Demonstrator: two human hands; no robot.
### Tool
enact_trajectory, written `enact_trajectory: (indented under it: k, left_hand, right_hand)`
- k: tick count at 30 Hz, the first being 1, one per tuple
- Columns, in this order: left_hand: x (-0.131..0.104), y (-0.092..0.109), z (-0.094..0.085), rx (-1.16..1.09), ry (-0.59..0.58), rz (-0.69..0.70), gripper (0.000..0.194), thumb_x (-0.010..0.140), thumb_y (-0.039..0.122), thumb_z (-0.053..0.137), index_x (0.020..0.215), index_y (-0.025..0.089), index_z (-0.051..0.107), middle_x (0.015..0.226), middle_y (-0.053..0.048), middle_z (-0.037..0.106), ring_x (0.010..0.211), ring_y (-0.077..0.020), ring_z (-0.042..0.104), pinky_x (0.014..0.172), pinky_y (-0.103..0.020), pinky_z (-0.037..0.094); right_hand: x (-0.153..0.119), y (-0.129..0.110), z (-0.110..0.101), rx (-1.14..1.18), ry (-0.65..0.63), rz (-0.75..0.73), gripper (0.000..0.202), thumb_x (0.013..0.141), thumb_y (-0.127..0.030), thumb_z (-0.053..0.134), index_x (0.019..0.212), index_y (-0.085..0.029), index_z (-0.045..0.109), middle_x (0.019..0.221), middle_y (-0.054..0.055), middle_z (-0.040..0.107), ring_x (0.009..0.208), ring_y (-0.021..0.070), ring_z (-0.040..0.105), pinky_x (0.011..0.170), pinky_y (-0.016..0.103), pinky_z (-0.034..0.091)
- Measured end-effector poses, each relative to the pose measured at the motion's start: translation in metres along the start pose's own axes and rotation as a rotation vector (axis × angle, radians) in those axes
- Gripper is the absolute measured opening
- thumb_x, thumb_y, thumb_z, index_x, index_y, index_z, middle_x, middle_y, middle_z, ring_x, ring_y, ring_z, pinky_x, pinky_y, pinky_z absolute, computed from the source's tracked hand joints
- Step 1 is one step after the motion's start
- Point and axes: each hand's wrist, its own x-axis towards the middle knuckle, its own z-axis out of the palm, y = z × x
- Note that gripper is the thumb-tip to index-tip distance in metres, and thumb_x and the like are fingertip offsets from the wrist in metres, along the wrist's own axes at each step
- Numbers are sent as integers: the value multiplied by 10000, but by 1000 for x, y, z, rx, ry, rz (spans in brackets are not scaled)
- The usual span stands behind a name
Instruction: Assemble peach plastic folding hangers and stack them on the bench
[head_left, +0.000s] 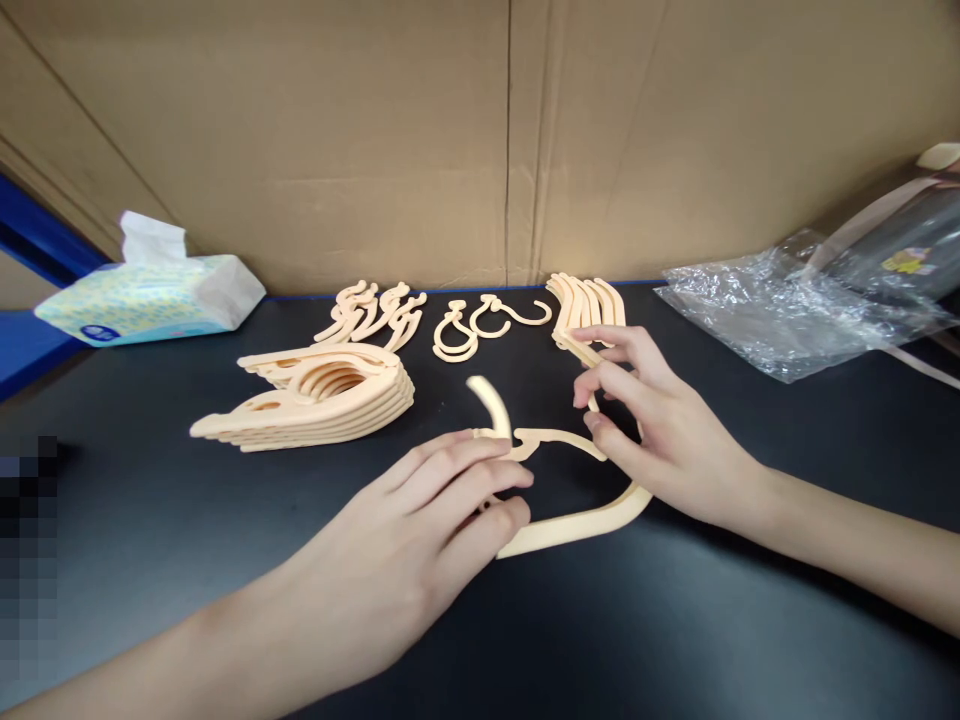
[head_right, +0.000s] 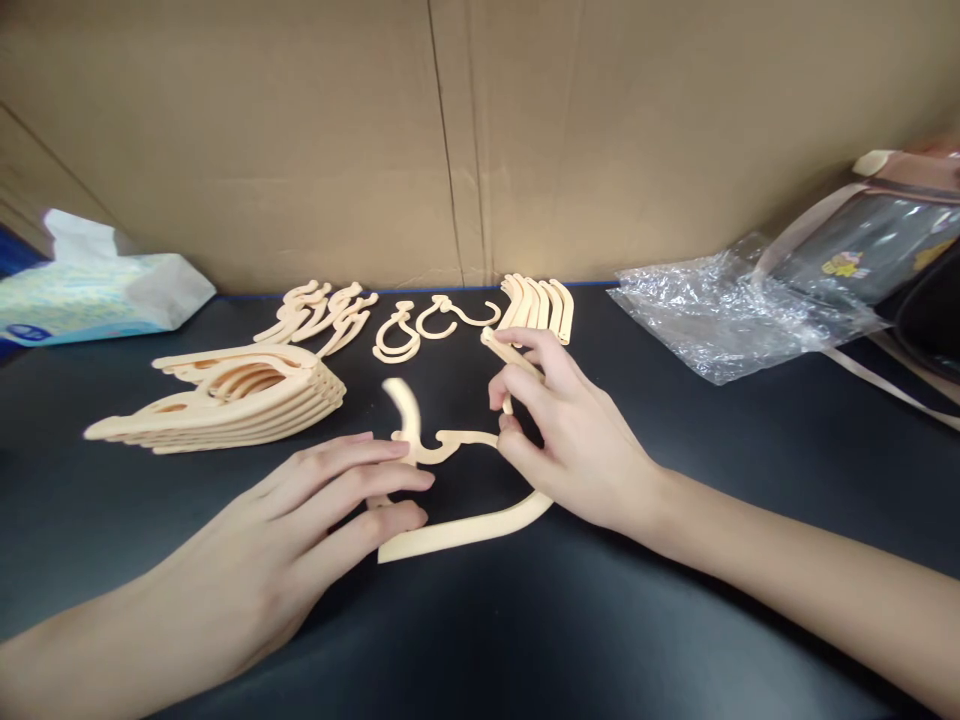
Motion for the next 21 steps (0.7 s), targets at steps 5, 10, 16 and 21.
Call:
enact_trajectory:
  k: [5, 10, 16, 21]
  left_hand:
    - [-4, -2, 0, -26, -43, -42, 337, 922, 31, 349, 1139, 173, 565, 1425, -92, 389, 1370, -236, 270, 1064, -383, 378]
    - [-3, -2, 1, -61, -13, -37, 328, 864, -6, 360, 1110, 114, 541, 1386, -142, 429, 1361, -199, 313, 1070, -331, 381]
    - [-3, 2, -1, -224, 32, -84, 160, 915, 145, 394, 970, 143, 544, 1246, -127, 558, 1253, -162, 458, 1007, -246, 417]
    - [-4, 1, 2, -210, 19, -93, 236, 936, 383, 495, 874, 156, 518, 1194, -124, 590, 1158, -195, 540, 940, -261, 468]
  right_hand:
    - [3, 2, -1, 56, 121, 38, 131, 797, -120, 524, 882, -217, 549, 1328, 74, 400, 1071, 218, 539, 805, 362, 504]
    - [3, 2, -1, 69, 167, 12, 134, 802, -133, 550, 894, -229, 570, 1336, 71, 412, 1044, 227, 555, 783, 384, 521]
    - [4, 2, -3, 62, 227, -3, 214, 824, -62, 480, 903, -248, 551, 1248, 76, 490, 1145, 258, 521, 746, 375, 535]
    - [5, 2, -2, 77, 183, -33, 195, 841, -68, 466, 901, -232, 551, 1195, 75, 520, 1021, 204, 581, 732, 331, 527]
